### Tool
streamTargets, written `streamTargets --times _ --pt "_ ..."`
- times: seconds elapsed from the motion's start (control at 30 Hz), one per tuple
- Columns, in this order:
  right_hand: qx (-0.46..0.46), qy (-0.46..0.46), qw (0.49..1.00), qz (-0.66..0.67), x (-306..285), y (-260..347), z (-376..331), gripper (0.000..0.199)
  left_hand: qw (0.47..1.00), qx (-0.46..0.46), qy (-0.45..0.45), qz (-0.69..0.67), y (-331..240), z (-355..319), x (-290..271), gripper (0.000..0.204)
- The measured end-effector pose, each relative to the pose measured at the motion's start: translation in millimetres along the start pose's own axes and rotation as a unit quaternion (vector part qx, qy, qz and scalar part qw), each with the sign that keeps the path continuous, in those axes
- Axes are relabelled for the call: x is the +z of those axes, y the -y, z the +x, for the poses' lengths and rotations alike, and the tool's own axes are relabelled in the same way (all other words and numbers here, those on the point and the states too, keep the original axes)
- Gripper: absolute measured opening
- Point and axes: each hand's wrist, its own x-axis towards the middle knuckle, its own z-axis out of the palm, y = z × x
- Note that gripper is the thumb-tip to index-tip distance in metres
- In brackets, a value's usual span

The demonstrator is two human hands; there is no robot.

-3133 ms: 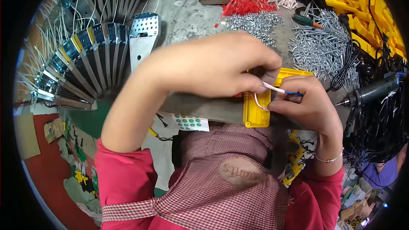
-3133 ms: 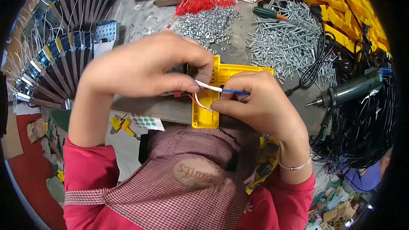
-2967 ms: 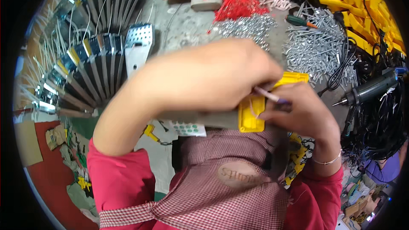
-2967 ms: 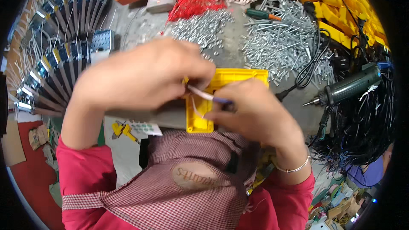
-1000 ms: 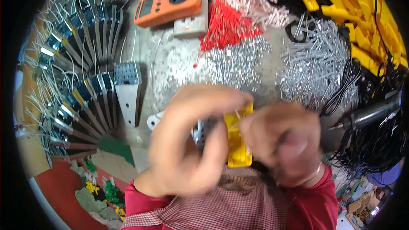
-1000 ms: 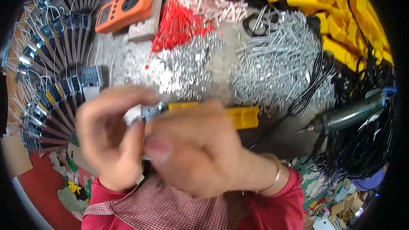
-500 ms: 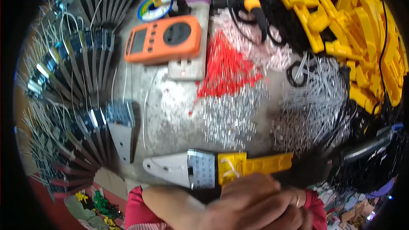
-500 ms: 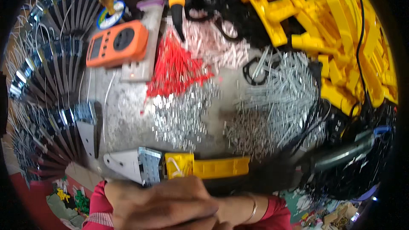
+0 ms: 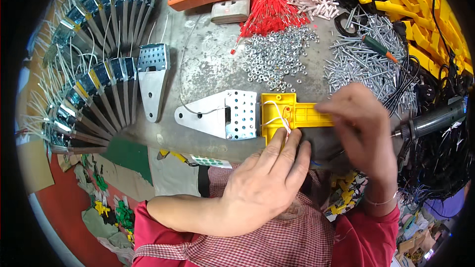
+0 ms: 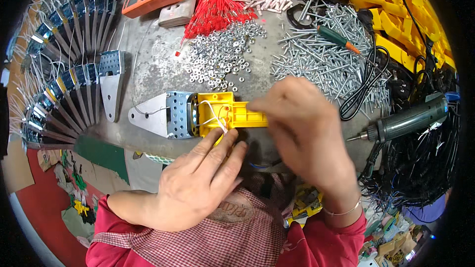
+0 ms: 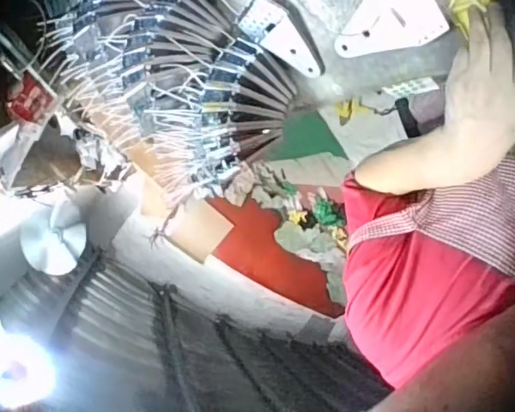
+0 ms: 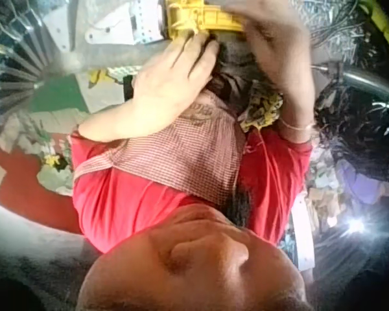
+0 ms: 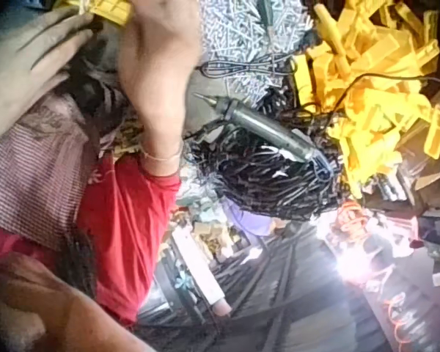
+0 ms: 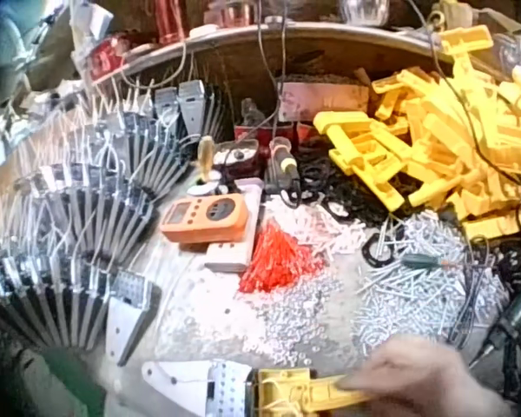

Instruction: The person connects wires by hand and solders them with a soldering iron, fits metal blades into plastic housings, and fastens the housings together using an electric screwdriver.

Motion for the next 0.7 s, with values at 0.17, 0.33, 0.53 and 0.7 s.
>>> streamTargets --times 0.17,0.33,0.53,0.7 --pt "0.0 0.014 0.996 -0.087 23 14 0 0.039 0.999 -0.012 -0.017 -0.026 10 -11 9 0.044" --pt "-0.03 0.077 0.986 -0.147 25 14 3 0.036 1.0 -0.004 -0.007 0.001 6 -4 11 0.035" --pt "0.031 -0.048 0.992 -0.116 -8 13 -34 0.038 0.999 0.038 -0.003 0.0 19 3 12 0.026" --pt "0.061 0.005 0.952 -0.301 -18 -1 -67 0.035 0.998 0.061 -0.005 -0.009 23 8 7 0.02"
